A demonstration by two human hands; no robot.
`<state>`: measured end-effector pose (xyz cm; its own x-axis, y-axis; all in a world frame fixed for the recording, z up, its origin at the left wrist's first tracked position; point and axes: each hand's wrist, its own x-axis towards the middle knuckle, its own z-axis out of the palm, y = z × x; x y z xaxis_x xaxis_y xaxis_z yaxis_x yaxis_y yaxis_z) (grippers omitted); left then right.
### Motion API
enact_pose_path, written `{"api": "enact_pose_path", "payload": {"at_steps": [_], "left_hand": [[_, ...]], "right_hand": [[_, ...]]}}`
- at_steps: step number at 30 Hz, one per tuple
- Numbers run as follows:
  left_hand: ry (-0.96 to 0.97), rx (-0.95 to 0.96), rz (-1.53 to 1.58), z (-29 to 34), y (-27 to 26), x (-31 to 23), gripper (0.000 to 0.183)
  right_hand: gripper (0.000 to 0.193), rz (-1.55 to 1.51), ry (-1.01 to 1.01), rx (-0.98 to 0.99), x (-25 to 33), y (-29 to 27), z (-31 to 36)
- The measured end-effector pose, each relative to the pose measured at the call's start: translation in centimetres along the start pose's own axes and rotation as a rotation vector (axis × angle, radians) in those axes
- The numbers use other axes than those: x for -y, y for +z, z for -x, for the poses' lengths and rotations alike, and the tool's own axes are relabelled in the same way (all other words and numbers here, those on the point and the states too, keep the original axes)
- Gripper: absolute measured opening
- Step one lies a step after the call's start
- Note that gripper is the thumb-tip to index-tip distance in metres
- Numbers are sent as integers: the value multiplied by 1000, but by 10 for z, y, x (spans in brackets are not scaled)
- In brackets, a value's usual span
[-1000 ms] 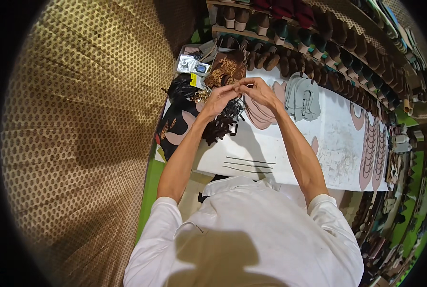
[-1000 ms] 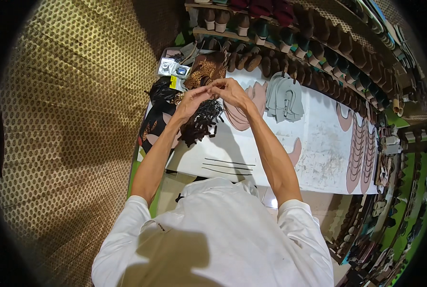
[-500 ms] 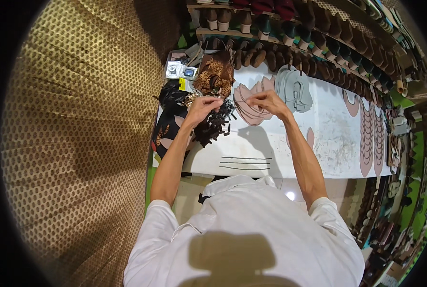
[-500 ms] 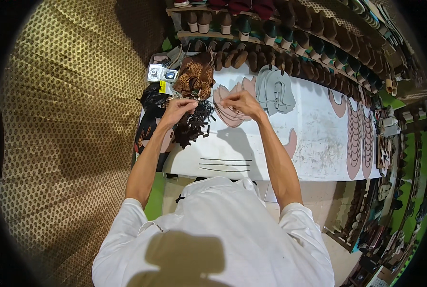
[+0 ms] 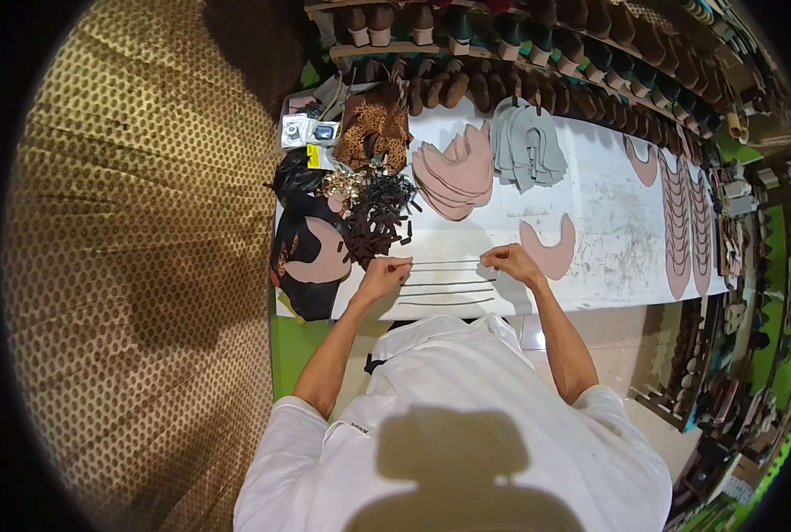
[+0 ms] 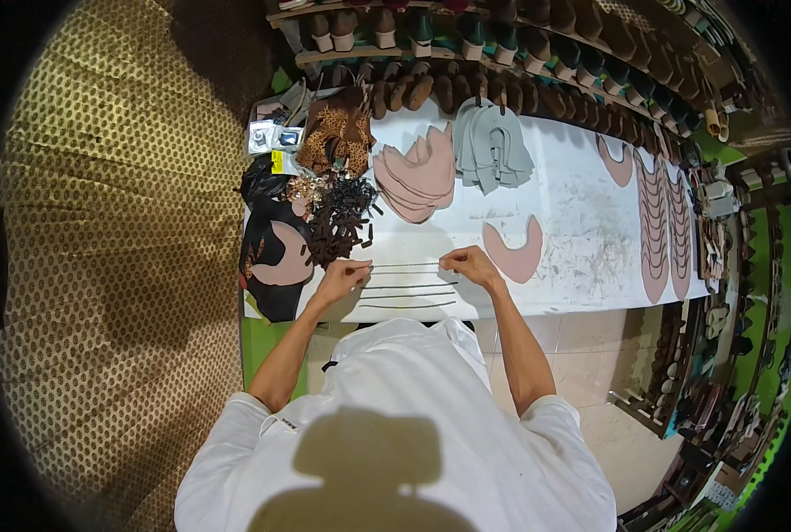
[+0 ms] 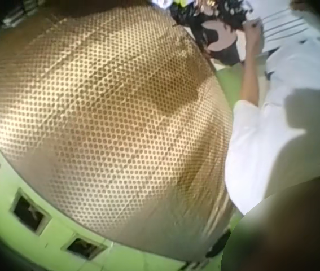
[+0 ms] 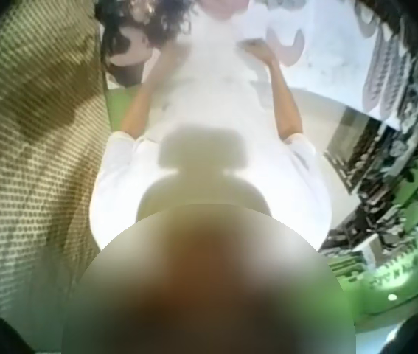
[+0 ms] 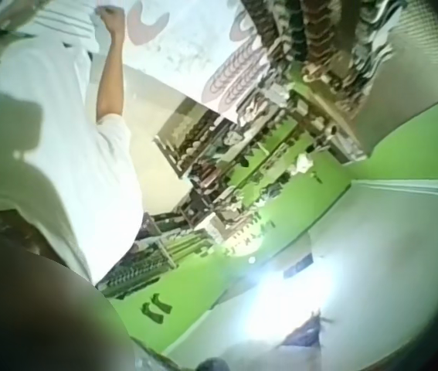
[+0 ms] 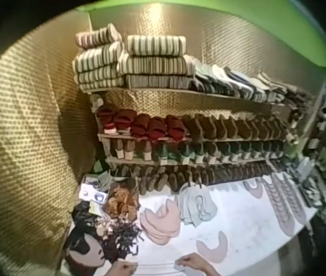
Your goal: Organizing and stacking shoe upper components and bundles of laces on a factory workbench.
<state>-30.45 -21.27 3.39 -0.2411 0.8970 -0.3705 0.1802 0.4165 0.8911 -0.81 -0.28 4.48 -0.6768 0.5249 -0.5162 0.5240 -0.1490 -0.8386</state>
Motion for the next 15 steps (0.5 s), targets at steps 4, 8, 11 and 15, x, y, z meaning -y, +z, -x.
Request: {"api": "enact_pose_path", "payload": {"at_steps": [4, 8, 11, 15], "left_hand": [[76, -14, -264, 7, 11, -15, 22], [273, -64, -386, 7, 13, -4, 15], [253, -43, -429, 6, 11, 8, 16], [297, -83, -472, 9, 10, 16, 19]], "right_hand": [[29, 88, 6, -84, -22, 9, 2], [25, 218, 54, -155, -30, 14, 2], [23, 296, 79, -169, -26, 15, 7], [21, 363, -3, -201, -20, 15, 17]]}}
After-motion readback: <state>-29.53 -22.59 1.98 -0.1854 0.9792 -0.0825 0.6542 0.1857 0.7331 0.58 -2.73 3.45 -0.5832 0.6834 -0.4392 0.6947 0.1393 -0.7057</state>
